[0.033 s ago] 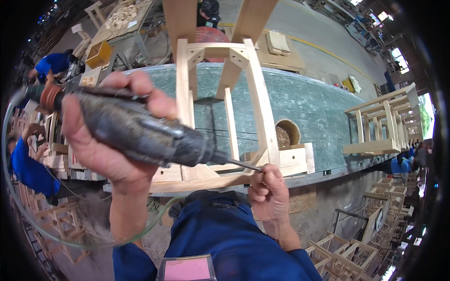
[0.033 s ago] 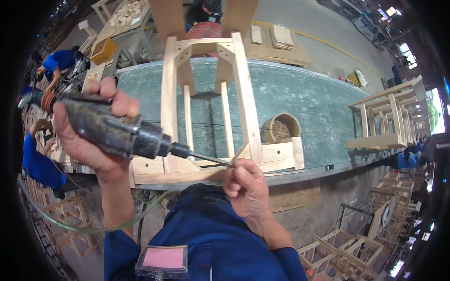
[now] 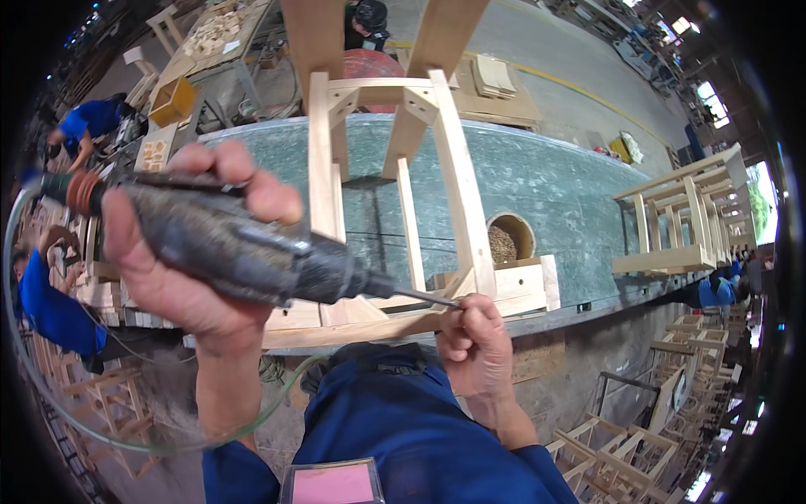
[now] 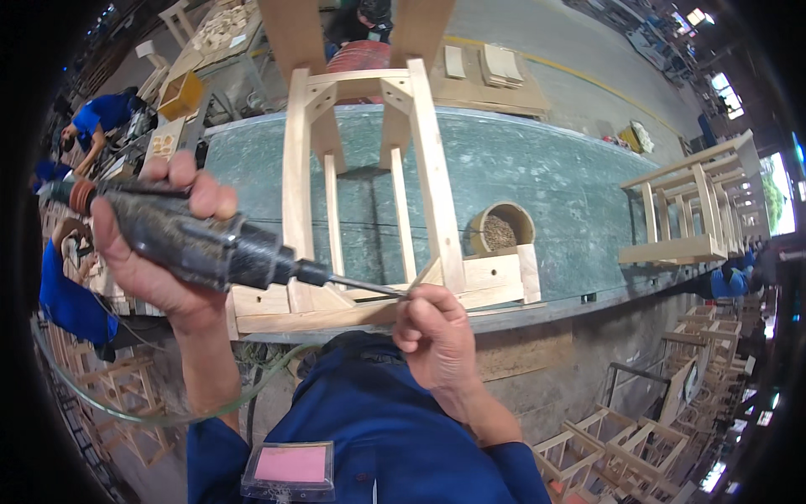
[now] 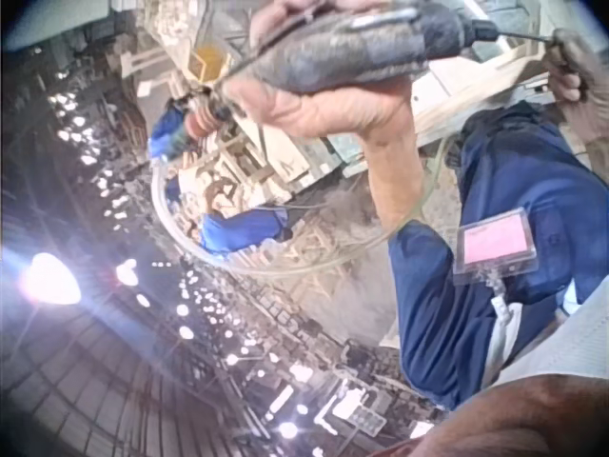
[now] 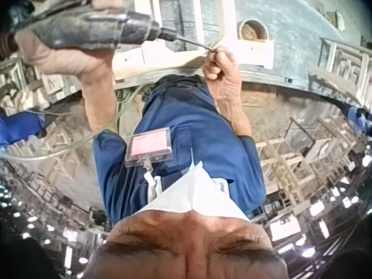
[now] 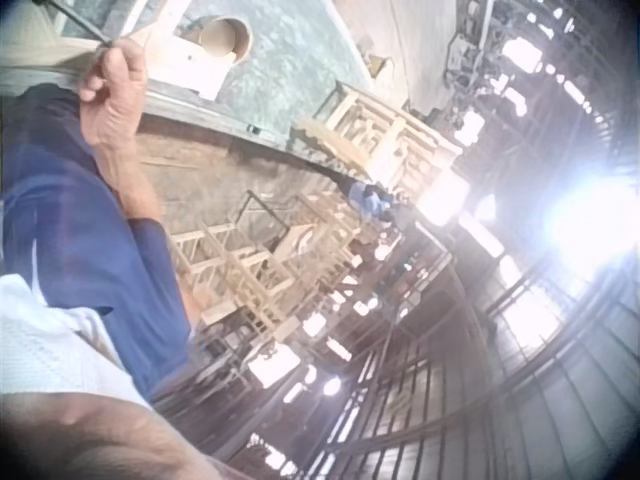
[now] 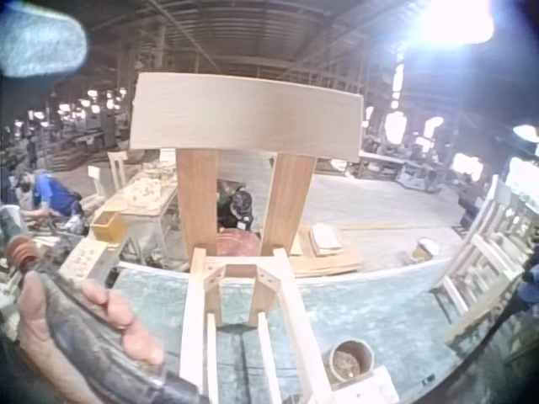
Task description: The person assembles a wooden chair frame on a workbench in a factory. They use a pneumatic drill to drive screws into pre-drilled holes, joining the legs and backrest supports. The person repeatedly repositions the chair frame to access different screw points and continues fastening components until the frame is secured.
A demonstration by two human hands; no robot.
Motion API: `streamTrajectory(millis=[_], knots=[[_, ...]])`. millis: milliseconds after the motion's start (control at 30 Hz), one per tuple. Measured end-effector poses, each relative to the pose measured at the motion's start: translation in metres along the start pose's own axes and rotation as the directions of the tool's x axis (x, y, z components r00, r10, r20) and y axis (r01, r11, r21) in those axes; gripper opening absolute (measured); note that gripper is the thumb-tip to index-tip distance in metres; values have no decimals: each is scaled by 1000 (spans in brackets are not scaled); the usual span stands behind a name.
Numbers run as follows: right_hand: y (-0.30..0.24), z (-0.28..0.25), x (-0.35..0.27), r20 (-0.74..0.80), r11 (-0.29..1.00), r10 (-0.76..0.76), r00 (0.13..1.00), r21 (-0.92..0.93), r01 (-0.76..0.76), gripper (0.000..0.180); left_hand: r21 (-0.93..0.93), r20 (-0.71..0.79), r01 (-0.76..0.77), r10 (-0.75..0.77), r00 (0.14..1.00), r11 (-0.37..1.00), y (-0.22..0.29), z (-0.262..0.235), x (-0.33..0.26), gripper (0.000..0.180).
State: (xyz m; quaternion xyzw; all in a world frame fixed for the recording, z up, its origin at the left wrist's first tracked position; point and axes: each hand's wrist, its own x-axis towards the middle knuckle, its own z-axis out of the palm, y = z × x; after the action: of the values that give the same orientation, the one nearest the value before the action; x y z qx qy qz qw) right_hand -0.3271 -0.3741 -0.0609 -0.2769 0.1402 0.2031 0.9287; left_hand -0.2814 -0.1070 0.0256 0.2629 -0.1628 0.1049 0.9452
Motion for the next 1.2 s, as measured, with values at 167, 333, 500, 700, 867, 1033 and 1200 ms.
streamTrajectory(millis=[167, 333, 500, 700, 867, 1033, 1200], knots=[[8, 5, 0, 20, 996, 11, 1000, -89, -9, 14, 114, -38, -89, 93, 995, 989, 10, -8, -20, 54], [14, 2, 2, 113, 992, -12, 993, -125, 27, 13, 124, -76, -107, 117, 990, 986, 13, -16, -32, 53], [8, 1, -2, 85, 989, 51, 995, -143, -38, 12, 139, -113, -99, 115, 987, 985, 10, -18, -38, 53], [-4, 8, -6, -9, 969, 210, 978, -132, -209, 17, 149, -236, -144, 176, 956, 978, -8, -18, -38, 51], [-27, -16, -19, 40, 865, 470, 882, -218, -452, 23, 229, -486, -127, 226, 844, 965, -9, -43, -16, 49], [-46, -105, -27, -223, 839, 440, 870, -244, -486, 20, 82, -635, -1, 53, 770, 997, -26, -65, 0, 43], [-94, -203, -6, -603, 971, 227, 765, 78, -227, 15, 88, -734, 45, 35, 678, 995, -39, -62, 1, 42]])
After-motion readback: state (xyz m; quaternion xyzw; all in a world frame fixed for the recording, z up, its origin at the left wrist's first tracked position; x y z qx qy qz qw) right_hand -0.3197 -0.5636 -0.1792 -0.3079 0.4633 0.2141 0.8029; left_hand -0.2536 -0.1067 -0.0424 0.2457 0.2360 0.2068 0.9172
